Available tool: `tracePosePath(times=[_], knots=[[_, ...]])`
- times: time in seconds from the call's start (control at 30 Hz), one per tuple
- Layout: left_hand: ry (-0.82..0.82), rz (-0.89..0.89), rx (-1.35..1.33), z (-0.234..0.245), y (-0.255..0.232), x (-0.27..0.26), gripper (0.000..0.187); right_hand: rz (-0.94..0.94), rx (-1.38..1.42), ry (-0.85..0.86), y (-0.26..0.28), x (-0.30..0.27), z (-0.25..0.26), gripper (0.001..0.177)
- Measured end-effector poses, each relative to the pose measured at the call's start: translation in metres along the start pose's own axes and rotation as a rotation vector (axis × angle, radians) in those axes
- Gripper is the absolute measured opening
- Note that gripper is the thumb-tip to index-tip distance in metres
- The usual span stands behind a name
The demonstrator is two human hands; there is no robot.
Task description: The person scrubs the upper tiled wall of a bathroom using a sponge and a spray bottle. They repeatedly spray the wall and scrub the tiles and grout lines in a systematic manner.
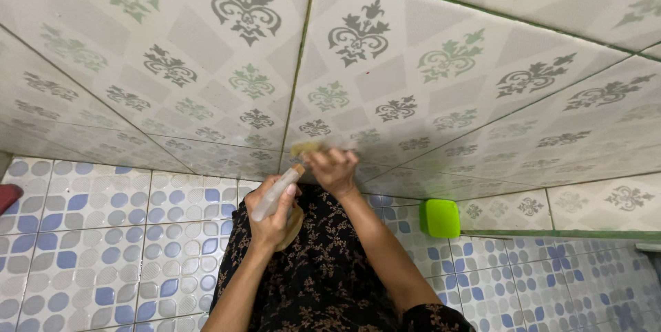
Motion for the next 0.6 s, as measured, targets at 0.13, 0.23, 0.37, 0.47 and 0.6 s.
tracePosePath(times=[0.13,0.23,0.37,0.47,0.6], knots=[[-0.033,0.060,0.143,0.012,-0.001,-0.005,0.027,0.069,0.044,0.192,0.008,0.001,0.024,0.020],[-0.048,0.184,0.148,0.019,0.006,-0.014,0.026,-0.120,-0.030,-0.011,-0.017,0.059,0.026,0.007],[-0.072,0.089,0.037,0.025,0.012,-0.016,0.025,-0.289,-0.241,-0.294,-0.092,0.144,0.056,0.011],[-0.074,0.050,0.005,0.025,0.006,-0.014,0.027,-0.420,-0.179,-0.418,-0.099,0.151,0.051,0.010],[-0.063,0.041,-0.019,0.019,-0.003,-0.009,0.029,-0.341,-0.126,-0.251,-0.048,0.062,0.005,0.012]])
Point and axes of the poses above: each hand's wrist, its own x-axis towards the middle knuckle, its own z-axis out of the back of the hand, y = z × x, the point moved 3 cm from there along x, towards the middle knuckle, and after that the axes turned 14 degrees about -y, right-handed, at the moved point
